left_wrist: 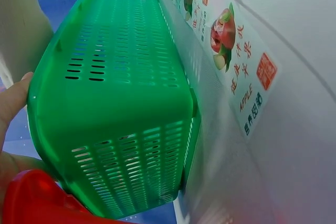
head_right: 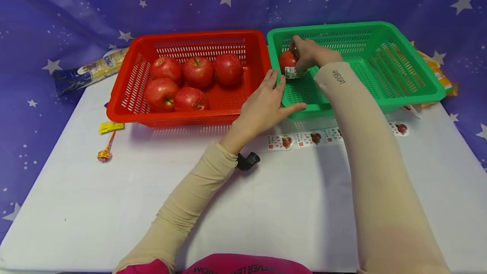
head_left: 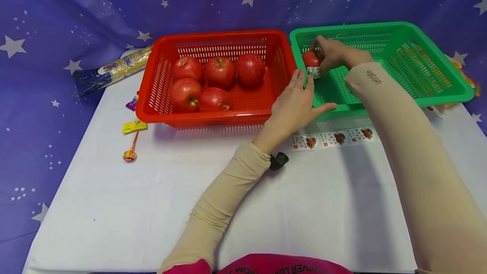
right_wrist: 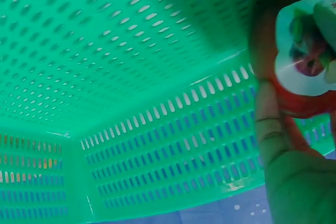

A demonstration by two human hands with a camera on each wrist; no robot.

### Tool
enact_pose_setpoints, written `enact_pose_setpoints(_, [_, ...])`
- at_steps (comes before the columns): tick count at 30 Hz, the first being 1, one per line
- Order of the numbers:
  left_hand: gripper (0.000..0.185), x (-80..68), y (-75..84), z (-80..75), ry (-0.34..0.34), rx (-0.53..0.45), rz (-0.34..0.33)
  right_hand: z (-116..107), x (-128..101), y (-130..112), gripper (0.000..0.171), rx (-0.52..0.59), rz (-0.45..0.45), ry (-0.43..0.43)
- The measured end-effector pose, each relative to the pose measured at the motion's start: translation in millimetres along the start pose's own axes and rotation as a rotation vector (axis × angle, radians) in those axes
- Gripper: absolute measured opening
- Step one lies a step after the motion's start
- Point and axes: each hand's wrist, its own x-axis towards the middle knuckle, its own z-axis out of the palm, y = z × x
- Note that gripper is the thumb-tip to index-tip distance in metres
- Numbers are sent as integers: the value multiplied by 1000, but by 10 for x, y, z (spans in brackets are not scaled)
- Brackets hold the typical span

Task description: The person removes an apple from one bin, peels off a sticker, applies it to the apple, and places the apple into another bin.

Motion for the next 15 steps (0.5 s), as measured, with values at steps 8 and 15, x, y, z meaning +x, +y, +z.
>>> enact_pose_setpoints(8, [92, -14, 8, -17, 15, 8, 7, -7, -2, 24, 86, 30, 33, 28])
enact_pose_setpoints(15, [83, -94, -28, -25, 88, 47, 124, 31, -9, 4, 80, 11, 49, 76])
